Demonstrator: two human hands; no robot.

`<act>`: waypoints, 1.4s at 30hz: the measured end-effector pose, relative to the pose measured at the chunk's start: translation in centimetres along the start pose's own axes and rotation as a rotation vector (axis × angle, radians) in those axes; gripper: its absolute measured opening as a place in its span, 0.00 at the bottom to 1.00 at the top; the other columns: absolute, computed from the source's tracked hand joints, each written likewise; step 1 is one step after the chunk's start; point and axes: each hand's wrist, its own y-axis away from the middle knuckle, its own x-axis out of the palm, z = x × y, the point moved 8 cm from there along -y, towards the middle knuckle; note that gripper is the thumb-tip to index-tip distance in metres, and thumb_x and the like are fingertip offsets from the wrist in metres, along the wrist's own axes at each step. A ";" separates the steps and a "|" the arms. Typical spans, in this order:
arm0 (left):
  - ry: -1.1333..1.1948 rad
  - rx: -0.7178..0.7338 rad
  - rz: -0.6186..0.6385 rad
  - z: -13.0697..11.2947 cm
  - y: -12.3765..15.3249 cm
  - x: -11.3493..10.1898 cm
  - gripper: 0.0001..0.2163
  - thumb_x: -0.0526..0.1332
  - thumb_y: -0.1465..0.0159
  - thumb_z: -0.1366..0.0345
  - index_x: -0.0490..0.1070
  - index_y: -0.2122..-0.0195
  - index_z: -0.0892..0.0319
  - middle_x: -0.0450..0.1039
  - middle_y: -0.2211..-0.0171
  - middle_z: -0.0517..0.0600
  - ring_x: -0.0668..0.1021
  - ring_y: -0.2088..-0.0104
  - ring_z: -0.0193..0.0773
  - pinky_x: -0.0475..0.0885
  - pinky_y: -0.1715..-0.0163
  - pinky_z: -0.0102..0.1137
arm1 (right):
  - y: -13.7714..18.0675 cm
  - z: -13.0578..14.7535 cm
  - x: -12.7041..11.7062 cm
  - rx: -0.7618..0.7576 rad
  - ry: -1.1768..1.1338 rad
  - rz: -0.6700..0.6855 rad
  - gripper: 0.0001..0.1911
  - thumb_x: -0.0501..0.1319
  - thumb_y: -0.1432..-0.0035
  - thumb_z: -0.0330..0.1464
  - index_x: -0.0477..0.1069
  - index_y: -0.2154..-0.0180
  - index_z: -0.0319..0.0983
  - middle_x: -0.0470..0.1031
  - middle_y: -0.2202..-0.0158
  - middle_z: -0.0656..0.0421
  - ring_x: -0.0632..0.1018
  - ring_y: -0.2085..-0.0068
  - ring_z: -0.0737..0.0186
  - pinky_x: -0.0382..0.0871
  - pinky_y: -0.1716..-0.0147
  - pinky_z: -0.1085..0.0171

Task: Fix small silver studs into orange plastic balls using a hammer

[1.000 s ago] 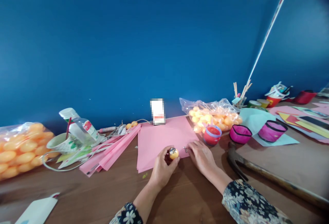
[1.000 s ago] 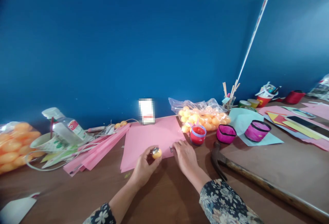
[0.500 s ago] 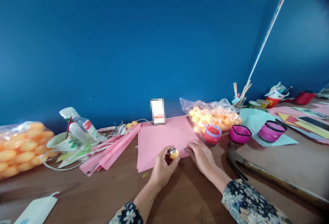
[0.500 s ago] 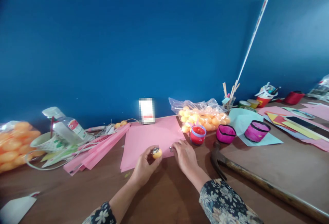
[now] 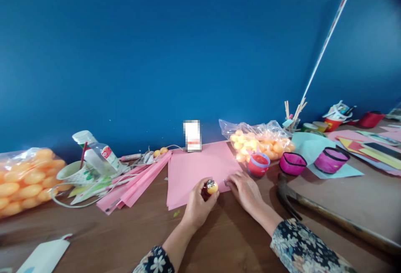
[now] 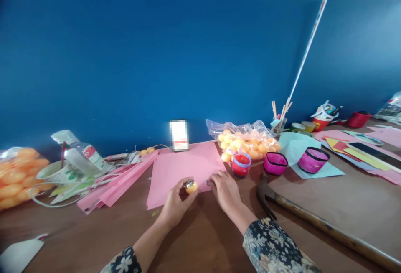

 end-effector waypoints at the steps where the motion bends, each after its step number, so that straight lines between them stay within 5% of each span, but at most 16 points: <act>1: 0.000 0.000 0.003 -0.1 0.0 0.0 0.18 0.60 0.47 0.63 0.65 0.55 0.60 0.72 0.62 0.52 0.75 0.65 0.37 0.71 0.64 0.31 | 0.0 0.0 0.0 0.003 0.000 -0.001 0.10 0.51 0.42 0.30 0.70 0.69 0.41 0.71 0.69 0.58 0.71 0.66 0.62 0.62 0.63 0.65; 35: 0.084 -0.016 0.008 0.2 -0.1 0.0 0.20 0.60 0.45 0.63 0.63 0.51 0.59 0.70 0.58 0.52 0.74 0.60 0.38 0.70 0.59 0.31 | 0.0 -0.2 0.2 0.002 0.039 -0.010 0.08 0.52 0.42 0.31 0.70 0.69 0.40 0.70 0.70 0.57 0.71 0.66 0.61 0.62 0.65 0.66; 42: 0.193 -0.073 0.024 0.1 0.2 0.0 0.23 0.57 0.42 0.56 0.58 0.47 0.58 0.71 0.66 0.50 0.73 0.75 0.31 0.70 0.75 0.26 | 0.0 -0.1 0.1 0.014 0.070 0.003 0.09 0.52 0.42 0.31 0.69 0.71 0.40 0.69 0.70 0.57 0.70 0.67 0.62 0.62 0.66 0.66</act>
